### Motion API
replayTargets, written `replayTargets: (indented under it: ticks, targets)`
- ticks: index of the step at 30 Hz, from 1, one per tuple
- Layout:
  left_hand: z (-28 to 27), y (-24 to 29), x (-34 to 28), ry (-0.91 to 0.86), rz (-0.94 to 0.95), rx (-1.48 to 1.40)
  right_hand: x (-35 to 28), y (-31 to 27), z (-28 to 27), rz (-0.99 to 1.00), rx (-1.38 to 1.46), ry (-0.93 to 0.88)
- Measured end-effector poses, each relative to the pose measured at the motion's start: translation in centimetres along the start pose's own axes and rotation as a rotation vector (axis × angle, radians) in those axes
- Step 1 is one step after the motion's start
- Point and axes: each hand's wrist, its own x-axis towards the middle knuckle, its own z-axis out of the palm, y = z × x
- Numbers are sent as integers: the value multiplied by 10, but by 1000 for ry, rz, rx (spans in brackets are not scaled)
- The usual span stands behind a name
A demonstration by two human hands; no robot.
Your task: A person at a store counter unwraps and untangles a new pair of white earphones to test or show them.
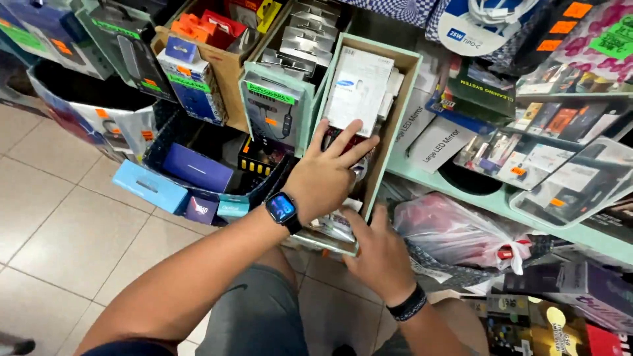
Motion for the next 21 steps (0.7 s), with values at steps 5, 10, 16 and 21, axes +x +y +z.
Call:
replayTargets:
  ticks: [5,10,16,21]
  targets:
    - [-9,-19,5,-82,45,-123,3,1,-7,29,50,-6]
    - [-40,-63,9,293,73,-348,10,10,-16,86,232,115]
    - [-25,-137,-17,167,-293,16,50,12,-50,186,343,246]
    - [-34,-129,-17,41,-355,70,90,14,-51,179,378,284]
